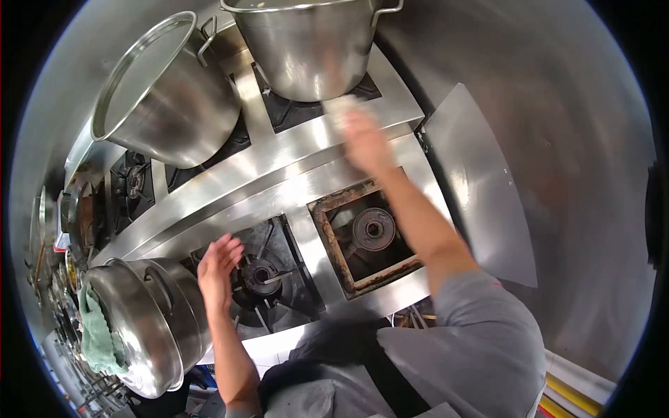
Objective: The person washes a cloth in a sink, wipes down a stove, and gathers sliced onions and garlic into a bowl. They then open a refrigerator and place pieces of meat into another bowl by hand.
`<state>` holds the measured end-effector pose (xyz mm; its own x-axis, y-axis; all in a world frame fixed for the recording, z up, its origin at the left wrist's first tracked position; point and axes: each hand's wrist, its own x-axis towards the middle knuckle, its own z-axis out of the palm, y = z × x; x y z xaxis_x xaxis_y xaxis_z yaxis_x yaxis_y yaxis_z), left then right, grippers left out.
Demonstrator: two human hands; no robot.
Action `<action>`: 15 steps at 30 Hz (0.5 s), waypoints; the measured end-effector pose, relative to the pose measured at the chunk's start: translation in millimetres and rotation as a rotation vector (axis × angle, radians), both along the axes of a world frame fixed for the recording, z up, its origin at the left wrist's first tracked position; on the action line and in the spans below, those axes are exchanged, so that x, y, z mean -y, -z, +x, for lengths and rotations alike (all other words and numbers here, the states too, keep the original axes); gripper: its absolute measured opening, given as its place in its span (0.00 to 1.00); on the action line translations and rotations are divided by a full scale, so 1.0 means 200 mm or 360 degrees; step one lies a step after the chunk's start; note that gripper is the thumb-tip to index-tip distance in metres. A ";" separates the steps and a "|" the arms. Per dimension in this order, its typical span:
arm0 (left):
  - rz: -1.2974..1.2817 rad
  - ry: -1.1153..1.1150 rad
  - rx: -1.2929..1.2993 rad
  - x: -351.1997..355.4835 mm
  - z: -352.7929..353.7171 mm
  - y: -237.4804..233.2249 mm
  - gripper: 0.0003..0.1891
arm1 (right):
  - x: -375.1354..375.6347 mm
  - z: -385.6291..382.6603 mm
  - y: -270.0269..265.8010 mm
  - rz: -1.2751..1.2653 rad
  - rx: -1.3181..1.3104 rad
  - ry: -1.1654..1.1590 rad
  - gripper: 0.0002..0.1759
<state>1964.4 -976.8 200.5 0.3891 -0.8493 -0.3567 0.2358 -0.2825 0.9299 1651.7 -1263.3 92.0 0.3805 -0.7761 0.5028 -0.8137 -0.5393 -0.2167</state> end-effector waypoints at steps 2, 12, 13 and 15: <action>-0.0018 0.0001 0.0060 -0.12 0.05 -0.05 0.28 | 0.22 -0.42 0.01 -0.0032 -0.0113 0.0304 0.22; -0.0409 0.0703 -0.0047 0.49 -0.44 -0.11 0.25 | -0.26 0.54 -0.03 0.0101 0.0468 -0.0517 0.17; -0.0352 0.0772 0.0066 0.47 -0.38 -0.12 0.26 | -0.21 0.43 -0.03 0.0122 0.0388 -0.0597 0.18; -0.0241 0.0827 0.0216 0.40 -0.22 -0.14 0.29 | -0.04 0.07 0.04 0.0001 0.0087 -0.0410 0.18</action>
<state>1919.6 -1056.7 227.7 -0.0608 -0.9796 -0.1915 -0.0233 -0.1904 0.9814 1665.8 -1256.2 83.3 0.5378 -0.6576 0.5275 -0.6366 -0.7270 -0.2573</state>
